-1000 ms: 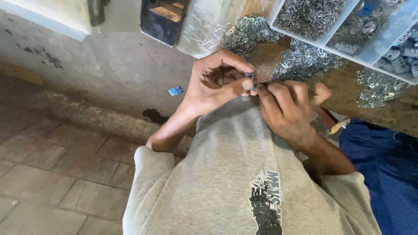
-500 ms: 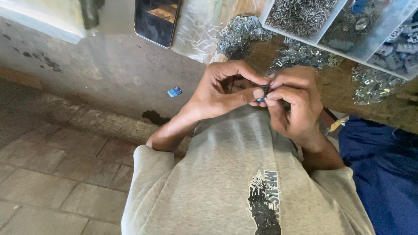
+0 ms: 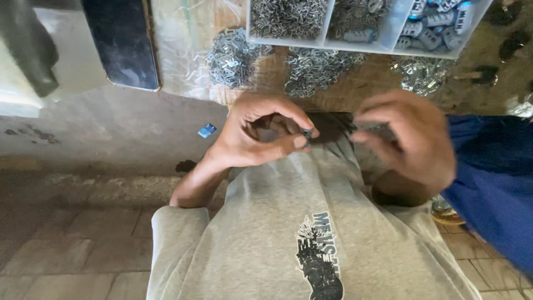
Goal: The person sits at a workbench and assembles small blue and gray plastic connector components by hand, fitting pieces together one at a time and placing finished units on the bench or into a compartment tray. A phone on the bench plays a video during part of the episode.
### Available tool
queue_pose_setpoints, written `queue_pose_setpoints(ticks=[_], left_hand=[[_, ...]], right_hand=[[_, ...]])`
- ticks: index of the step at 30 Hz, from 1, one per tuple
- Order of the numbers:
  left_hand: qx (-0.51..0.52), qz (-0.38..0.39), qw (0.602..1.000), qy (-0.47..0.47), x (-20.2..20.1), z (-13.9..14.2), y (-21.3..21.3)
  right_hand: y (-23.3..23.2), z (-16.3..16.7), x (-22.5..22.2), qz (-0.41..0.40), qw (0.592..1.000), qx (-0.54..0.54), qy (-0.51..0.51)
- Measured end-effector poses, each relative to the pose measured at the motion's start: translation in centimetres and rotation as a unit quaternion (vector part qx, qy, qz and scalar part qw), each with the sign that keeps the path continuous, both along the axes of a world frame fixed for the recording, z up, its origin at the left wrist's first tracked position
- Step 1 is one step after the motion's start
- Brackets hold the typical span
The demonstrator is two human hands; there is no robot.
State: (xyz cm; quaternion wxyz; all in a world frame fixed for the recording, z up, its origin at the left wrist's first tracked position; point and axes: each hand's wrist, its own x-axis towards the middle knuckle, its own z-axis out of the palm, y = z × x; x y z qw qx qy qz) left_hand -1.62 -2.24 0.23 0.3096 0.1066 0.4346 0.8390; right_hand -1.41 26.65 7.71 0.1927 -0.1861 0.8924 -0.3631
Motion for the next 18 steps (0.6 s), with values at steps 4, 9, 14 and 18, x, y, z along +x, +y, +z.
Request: queue_pose_setpoints(ticks=[4, 9, 14, 18], left_hand=[[-0.022, 0.013, 0.999, -0.033, -0.5, 0.2, -0.1], [0.035, 0.060, 0.998, -0.011, -0.9, 0.3, 0.1], [-0.018, 0.100, 0.992, 0.068, -0.8, 0.0, 0.2], [-0.127, 0.114, 0.971, 0.169, -0.5, -0.4, 0.3]], right_hand=[[6.4, 1.4, 2.6, -0.140, 0.962, 0.219, 0.078], [11.8, -2.8, 5.6, -0.158, 0.929, 0.296, 0.158], [14.7, -5.6, 7.1, -0.321, 0.889, 0.302, 0.124], [11.3, -6.3, 5.5, -0.434, 0.880, 0.032, 0.187]])
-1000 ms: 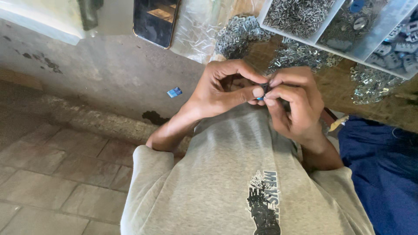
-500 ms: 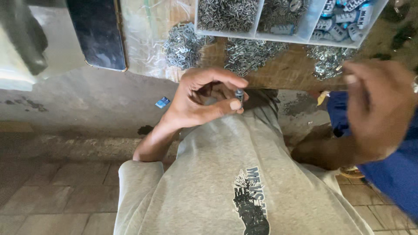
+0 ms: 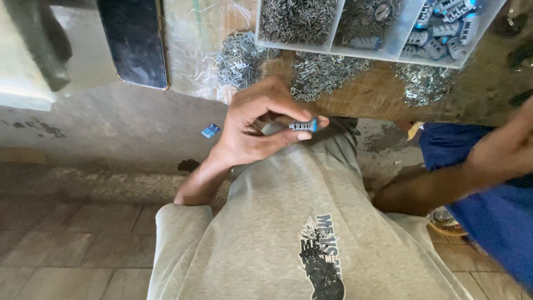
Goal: The person sits at a workbench and assembles small blue and gray plastic connector components by hand, fitting pieces together one at a time and placing finished units on the bench or into a compartment tray. A phone on the bench plays a video during part of the episode.
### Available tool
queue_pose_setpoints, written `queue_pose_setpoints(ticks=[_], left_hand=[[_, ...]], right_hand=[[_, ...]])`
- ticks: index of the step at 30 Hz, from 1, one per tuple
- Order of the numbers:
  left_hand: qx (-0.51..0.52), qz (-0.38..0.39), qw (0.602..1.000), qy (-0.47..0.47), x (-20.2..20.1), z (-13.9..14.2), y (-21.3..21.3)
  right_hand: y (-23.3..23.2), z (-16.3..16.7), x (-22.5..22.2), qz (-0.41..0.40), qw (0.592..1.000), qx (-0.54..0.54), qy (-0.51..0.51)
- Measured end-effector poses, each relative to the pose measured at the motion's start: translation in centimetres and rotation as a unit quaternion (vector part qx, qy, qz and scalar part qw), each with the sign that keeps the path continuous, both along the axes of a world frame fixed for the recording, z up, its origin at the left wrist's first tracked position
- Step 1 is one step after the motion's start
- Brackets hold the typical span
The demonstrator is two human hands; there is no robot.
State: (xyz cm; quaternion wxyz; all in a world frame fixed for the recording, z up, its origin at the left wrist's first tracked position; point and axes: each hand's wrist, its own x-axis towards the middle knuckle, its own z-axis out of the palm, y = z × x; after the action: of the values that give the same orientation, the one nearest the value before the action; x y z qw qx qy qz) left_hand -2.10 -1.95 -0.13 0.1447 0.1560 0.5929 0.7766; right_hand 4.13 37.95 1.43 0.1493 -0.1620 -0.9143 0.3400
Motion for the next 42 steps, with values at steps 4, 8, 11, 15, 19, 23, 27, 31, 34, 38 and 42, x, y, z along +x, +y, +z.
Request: queue_pose_setpoints(ticks=[4, 8, 11, 15, 19, 23, 27, 31, 34, 38, 42], left_hand=[[0.041, 0.023, 0.998, 0.038, 0.6, 0.1, 1.1], [-0.065, 0.060, 0.987, 0.132, 0.7, 0.6, 1.4], [-0.131, 0.079, 0.970, 0.191, 0.6, 1.2, 1.0], [-0.148, 0.053, 0.953, 0.259, -0.1, 1.6, 1.7], [-0.165, 0.019, 0.938, 0.305, -0.7, 2.2, 1.1], [-0.192, -0.035, 0.932, 0.305, -1.1, 2.3, -0.1], [-0.201, -0.019, 0.925, 0.323, -0.8, 1.7, 0.1], [-0.152, 0.046, 0.930, 0.331, -0.7, 0.7, 0.3], [-0.132, 0.114, 0.949, 0.263, -0.4, 0.4, 0.4], [-0.139, 0.142, 0.942, 0.269, -0.7, 0.2, -0.3], [-0.164, 0.153, 0.939, 0.259, -0.9, 0.3, -0.7]], right_hand=[[-9.9, 1.4, -1.1, 0.195, 0.955, -0.213, 0.061], [-16.6, 3.2, -3.3, 0.314, 0.919, -0.237, -0.031], [-18.0, 4.0, -3.9, 0.321, 0.916, -0.232, -0.061], [-17.4, 4.0, -3.5, 0.311, 0.910, -0.239, -0.133], [-16.7, 2.1, -3.0, 0.350, 0.886, -0.292, -0.089], [-15.4, 1.6, -3.1, 0.448, 0.840, -0.254, -0.170], [-15.8, 1.7, -4.6, 0.494, 0.833, -0.212, -0.132], [-14.4, 1.8, -8.3, 0.602, 0.756, -0.247, -0.075], [-12.1, 1.9, -10.2, 0.617, 0.733, -0.283, -0.039], [-8.3, 1.0, -10.8, 0.532, 0.726, -0.433, 0.043], [-4.4, -0.6, -8.4, 0.295, 0.914, -0.234, 0.148]])
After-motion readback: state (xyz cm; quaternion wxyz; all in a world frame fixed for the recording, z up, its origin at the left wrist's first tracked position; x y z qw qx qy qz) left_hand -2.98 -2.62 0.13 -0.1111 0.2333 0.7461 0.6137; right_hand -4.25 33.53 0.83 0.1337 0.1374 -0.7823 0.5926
